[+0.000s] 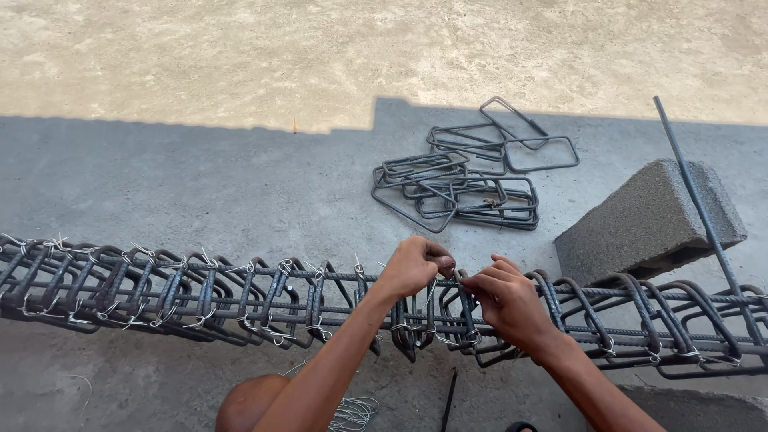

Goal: Tying wire around rebar intersections using a manual twisting tool to assemble a reinforcement cage

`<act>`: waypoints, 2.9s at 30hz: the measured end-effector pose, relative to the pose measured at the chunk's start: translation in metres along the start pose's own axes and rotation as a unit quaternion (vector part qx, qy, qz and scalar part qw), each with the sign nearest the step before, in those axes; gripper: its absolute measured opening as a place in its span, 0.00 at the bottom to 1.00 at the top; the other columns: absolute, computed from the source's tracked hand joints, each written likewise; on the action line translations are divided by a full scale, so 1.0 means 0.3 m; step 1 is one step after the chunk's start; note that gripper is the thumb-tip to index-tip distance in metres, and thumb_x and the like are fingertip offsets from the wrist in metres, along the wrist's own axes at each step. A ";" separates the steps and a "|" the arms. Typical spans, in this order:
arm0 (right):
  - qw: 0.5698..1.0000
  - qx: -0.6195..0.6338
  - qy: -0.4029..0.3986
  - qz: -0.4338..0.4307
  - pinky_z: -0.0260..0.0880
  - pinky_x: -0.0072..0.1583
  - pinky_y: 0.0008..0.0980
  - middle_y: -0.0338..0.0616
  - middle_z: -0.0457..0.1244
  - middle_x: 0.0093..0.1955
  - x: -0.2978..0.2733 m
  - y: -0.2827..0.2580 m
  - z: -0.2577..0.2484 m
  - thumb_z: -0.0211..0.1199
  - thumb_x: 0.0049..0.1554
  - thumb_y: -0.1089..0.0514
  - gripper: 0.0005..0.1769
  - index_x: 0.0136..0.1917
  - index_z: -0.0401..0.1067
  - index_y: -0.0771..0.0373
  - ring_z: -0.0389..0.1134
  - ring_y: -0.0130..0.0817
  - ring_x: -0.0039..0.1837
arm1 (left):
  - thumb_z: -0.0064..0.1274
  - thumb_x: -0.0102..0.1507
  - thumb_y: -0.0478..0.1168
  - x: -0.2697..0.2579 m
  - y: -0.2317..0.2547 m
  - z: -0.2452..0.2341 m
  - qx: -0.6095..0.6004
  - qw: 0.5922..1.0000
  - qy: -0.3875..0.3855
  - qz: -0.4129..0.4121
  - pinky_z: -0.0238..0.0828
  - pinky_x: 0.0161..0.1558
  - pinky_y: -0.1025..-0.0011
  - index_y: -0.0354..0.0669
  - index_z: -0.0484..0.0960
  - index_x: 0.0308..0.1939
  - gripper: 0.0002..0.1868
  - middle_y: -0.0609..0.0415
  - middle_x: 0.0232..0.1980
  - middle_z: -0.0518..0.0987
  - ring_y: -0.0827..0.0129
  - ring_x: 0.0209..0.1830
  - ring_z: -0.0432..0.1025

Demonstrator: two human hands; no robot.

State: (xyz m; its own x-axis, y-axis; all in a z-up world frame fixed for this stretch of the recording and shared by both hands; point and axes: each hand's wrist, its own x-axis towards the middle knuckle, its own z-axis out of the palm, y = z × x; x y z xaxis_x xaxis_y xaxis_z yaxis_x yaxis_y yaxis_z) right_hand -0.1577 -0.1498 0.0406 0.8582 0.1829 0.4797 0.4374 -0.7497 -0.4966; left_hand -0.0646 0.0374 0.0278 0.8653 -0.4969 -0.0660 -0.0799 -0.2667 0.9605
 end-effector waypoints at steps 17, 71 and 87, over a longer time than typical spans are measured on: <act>0.973 0.055 -0.116 0.192 0.52 0.67 0.43 0.29 0.75 0.37 0.057 0.067 -0.047 0.80 0.45 0.52 0.20 0.53 0.82 0.44 0.72 0.32 0.46 | 0.65 0.55 0.50 -0.097 0.013 0.133 0.002 0.992 0.124 -0.028 0.76 0.56 0.60 0.43 0.83 0.56 0.28 0.51 0.34 0.87 0.58 0.53 0.81; 0.945 0.187 -0.192 0.188 0.67 0.40 0.44 0.46 0.63 0.32 0.115 0.101 -0.006 0.74 0.53 0.63 0.10 0.43 0.73 0.58 0.61 0.40 0.33 | 0.66 0.52 0.42 0.093 -0.184 0.081 0.104 0.994 0.008 -0.024 0.55 0.50 0.61 0.59 0.85 0.28 0.04 0.63 0.22 0.80 0.55 0.35 0.79; 0.925 0.034 -0.103 0.364 0.69 0.51 0.30 0.34 0.72 0.47 -0.239 -0.140 -0.141 0.68 0.54 0.56 0.10 0.51 0.78 0.53 0.75 0.25 0.41 | 0.55 0.62 0.33 0.009 0.064 0.017 0.209 0.975 -0.068 -0.016 0.50 0.55 0.67 0.47 0.85 0.36 0.05 0.62 0.32 0.85 0.70 0.33 0.73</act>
State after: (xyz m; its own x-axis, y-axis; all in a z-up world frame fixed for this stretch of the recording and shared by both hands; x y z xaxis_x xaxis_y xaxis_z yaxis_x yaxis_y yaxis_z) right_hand -0.2490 -0.1584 0.0577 0.9620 -0.2317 -0.1442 -0.2663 -0.6815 -0.6817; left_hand -0.0664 0.0269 0.0447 0.7994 -0.5801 -0.1561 -0.2734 -0.5827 0.7653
